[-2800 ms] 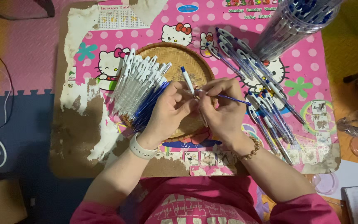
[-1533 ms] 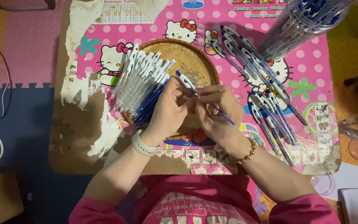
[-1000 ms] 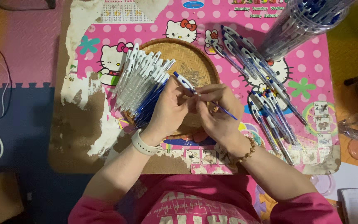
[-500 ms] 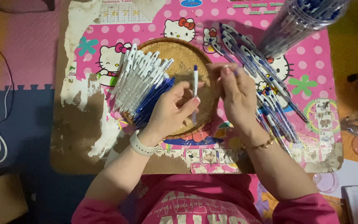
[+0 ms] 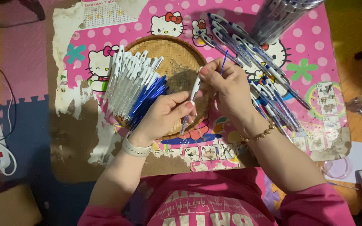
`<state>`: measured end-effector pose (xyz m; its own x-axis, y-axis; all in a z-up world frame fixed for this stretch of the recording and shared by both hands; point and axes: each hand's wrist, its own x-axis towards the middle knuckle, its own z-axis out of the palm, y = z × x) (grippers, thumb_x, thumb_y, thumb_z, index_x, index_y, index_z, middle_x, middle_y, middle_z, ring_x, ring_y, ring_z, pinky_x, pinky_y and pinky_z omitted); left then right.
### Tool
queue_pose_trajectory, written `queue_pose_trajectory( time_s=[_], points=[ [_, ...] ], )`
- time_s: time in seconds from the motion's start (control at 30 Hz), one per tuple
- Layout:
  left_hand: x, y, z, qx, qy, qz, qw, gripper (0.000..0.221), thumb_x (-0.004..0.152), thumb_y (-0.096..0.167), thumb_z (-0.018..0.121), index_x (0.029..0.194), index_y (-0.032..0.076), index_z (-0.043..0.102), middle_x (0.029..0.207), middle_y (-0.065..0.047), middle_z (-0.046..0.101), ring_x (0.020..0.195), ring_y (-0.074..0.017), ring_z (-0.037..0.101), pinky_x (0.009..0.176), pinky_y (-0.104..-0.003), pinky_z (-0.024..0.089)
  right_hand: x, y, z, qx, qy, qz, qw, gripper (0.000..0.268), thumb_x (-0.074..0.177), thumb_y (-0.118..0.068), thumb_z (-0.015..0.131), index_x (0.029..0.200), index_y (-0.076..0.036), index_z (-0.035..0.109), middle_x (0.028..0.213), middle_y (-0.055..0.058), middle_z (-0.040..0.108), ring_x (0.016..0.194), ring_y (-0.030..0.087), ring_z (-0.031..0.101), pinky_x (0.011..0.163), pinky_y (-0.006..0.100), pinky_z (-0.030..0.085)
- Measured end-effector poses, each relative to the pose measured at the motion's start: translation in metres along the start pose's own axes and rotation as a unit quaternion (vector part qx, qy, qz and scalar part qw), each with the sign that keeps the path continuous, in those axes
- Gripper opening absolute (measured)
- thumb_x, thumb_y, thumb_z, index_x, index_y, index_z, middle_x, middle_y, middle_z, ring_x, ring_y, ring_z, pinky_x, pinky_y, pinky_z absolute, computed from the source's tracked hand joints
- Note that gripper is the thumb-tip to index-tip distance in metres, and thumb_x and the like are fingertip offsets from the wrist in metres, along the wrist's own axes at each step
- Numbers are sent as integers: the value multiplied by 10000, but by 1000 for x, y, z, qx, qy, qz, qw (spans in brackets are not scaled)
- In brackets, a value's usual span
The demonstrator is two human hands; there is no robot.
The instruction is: The person inserts ink refills into pen barrels and attaches pen caps by hand on a table.
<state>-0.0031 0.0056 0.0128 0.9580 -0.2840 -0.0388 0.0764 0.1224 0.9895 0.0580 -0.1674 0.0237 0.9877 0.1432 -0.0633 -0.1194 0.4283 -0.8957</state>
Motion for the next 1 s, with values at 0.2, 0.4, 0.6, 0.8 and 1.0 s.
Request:
queue_pose_trajectory(
  time_s=[0.2, 0.4, 0.6, 0.8, 1.0],
  points=[
    [-5, -2, 4, -118, 6, -36, 992, 362, 1071, 206, 604, 1278, -84, 670, 817, -111, 690, 684, -123, 728, 593, -239, 641, -7, -20, 11, -45, -3, 6, 999, 183, 928, -110, 804, 906, 40, 702, 618, 96, 595, 525, 218, 733, 449, 264, 585],
    [3, -15, -4, -129, 51, 18, 990, 414, 1025, 167, 703, 1372, -52, 644, 906, -167, 721, 784, -224, 748, 723, -355, 692, -2, -45, 8, -199, 44, -70, 976, 663, 1021, -604, 375, 1033, -115, 824, 645, 48, 654, 518, 27, 422, 510, 155, 307],
    [9, -35, -15, -41, 166, 83, 982, 303, 951, 129, 829, 1127, -2, 620, 867, -121, 695, 774, -160, 723, 661, -286, 671, -13, -21, 4, -106, -61, -127, 984, 404, 1106, -290, 594, 1005, 94, 665, 748, 247, 709, 577, 244, 708, 535, 321, 609],
    [7, -26, -10, 7, 191, 94, 977, 255, 965, 123, 822, 1101, 40, 623, 868, -131, 751, 778, -149, 739, 695, -299, 653, -20, -2, 2, -238, -127, -276, 922, 157, 922, -29, 848, 1046, 31, 772, 978, 191, 731, 838, 245, 716, 752, 322, 570],
    [9, -26, -6, 22, 215, 89, 972, 268, 937, 7, 810, 1141, 17, 638, 886, -156, 772, 763, -155, 741, 745, -315, 661, -25, 8, 18, -363, -139, -388, 836, 42, 930, -45, 768, 914, -40, 807, 955, 149, 784, 833, 290, 747, 733, 334, 582]
  ],
)
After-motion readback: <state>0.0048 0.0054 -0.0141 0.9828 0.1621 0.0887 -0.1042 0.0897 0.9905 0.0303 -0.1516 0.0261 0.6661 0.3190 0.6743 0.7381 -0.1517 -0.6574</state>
